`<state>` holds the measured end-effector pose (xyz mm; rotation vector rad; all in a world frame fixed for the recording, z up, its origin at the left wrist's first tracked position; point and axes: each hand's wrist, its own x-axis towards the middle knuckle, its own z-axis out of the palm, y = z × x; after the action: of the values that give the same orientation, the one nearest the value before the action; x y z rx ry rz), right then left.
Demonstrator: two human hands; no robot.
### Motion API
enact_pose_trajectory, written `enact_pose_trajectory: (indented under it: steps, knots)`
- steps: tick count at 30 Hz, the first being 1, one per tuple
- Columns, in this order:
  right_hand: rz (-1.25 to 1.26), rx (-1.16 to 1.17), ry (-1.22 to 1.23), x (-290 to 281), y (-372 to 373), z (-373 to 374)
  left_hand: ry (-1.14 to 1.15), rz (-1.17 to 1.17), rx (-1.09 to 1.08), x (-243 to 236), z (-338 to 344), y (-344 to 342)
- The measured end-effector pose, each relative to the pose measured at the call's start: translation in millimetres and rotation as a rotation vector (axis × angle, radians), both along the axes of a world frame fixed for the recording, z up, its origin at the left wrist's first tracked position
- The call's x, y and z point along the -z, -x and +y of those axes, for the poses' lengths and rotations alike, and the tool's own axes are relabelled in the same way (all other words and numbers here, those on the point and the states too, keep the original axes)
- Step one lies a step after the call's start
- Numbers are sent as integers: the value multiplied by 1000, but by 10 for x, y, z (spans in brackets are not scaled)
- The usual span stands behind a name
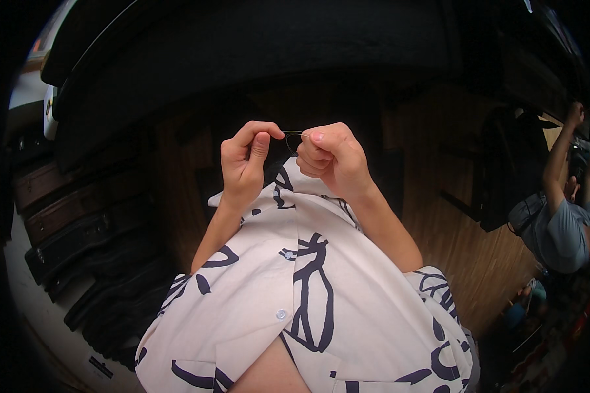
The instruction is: The person shapes thin metal wire into circular rings by hand. They repeatedly bend and close the wire, then place the finished rings on a white paper on the counter. The process is repeated for multiple rings.
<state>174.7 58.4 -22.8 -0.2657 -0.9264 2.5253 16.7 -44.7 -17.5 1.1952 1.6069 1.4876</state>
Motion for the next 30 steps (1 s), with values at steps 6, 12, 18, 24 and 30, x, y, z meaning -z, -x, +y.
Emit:
enact_pose_trajectory:
  steps: [6, 12, 18, 24, 30]
  knots:
    - [43, 22, 11, -27, -1, 54, 33, 236, -262, 139, 90, 77]
    - [11, 63, -195, -33, 46, 25, 49, 250, -219, 272, 160, -3]
    - [-101, 280, -599, 90, 106, -12, 68, 197, 41, 161, 141, -136]
    - [-175, 300, -694, 141, 86, -26, 64, 118, 27, 185, 121, -202]
    - [-177, 383, -753, 85, 195, -73, 130, 92, 63, 173, 83, -178]
